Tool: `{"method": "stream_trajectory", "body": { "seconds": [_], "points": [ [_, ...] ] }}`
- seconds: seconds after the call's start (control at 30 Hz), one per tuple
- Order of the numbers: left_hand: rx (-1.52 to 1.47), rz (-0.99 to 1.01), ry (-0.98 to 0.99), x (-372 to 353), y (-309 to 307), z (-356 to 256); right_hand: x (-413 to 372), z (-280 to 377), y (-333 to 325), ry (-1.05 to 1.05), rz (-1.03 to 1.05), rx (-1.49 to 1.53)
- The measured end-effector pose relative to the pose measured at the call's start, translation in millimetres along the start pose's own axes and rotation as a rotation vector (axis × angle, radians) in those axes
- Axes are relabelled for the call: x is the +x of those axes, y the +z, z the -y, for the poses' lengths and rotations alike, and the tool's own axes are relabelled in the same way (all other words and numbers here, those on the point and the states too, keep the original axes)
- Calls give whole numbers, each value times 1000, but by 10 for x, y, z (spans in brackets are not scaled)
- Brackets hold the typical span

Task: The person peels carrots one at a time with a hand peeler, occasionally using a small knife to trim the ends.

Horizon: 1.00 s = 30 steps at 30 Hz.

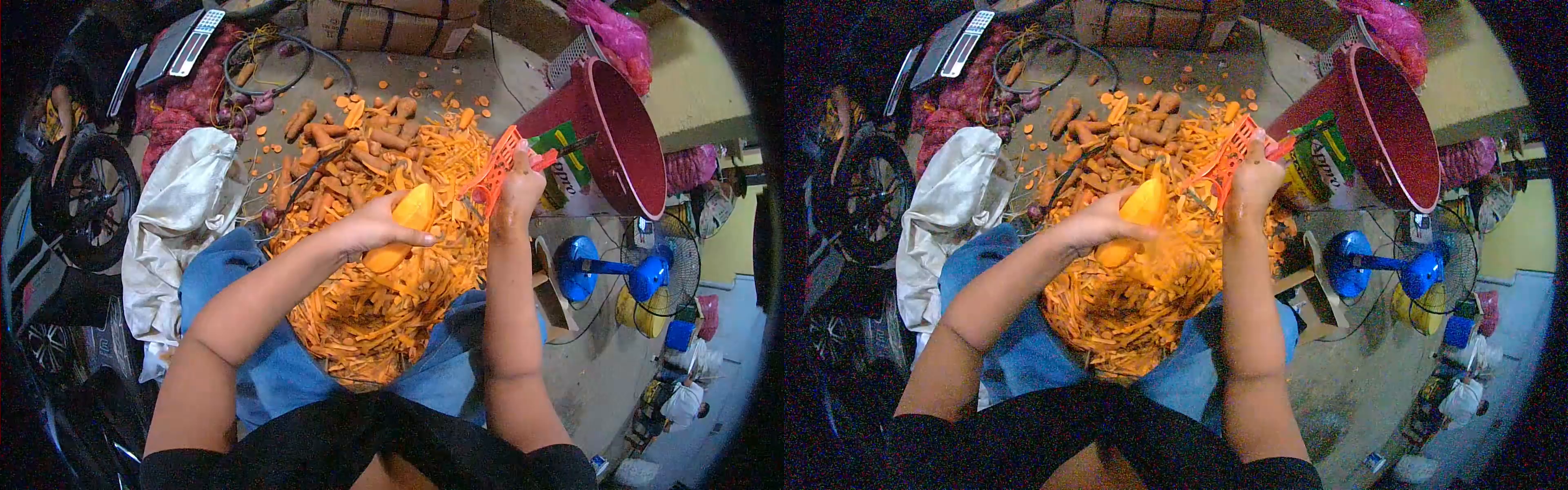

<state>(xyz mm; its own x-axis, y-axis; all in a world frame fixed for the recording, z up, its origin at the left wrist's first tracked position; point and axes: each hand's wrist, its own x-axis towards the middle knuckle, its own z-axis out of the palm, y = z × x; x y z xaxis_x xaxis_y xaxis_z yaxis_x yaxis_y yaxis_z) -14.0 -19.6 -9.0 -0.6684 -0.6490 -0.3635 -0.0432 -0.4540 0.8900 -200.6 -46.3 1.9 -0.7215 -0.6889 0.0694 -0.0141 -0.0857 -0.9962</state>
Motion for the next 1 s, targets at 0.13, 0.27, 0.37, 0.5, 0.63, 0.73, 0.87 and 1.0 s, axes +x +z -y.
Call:
{"method": "stream_trajectory", "body": {
  "seconds": [0.13, 0.27, 0.37, 0.5, 0.63, 0.73, 0.87, 1.0],
  "points": [
    [-159, -38, -130, -37, 31, -97, -8, 34, -5, 37, 2, -28],
    [-412, -141, -206, -38, 14, -97, -105, 223, 46, 163, -24, 76],
    [-507, -106, -241, 19, -45, -29, -90, 134, 37, 137, 2, 126],
    [-531, -59, -157, 81, -69, 34, -4, -16, 9, 135, -9, 140],
    [-637, -25, -214, 104, -97, 67, 2, 0, 12, 180, -14, 243],
    [-710, 36, -212, 82, -98, 79, -55, 61, 11, 209, 15, 228],
    [-712, 29, -180, 27, -52, -5, -152, 216, 59, 209, 68, 290],
    [-688, 25, -165, 42, -37, 27, -174, 221, 51, 252, 53, 239]
  ]
}}
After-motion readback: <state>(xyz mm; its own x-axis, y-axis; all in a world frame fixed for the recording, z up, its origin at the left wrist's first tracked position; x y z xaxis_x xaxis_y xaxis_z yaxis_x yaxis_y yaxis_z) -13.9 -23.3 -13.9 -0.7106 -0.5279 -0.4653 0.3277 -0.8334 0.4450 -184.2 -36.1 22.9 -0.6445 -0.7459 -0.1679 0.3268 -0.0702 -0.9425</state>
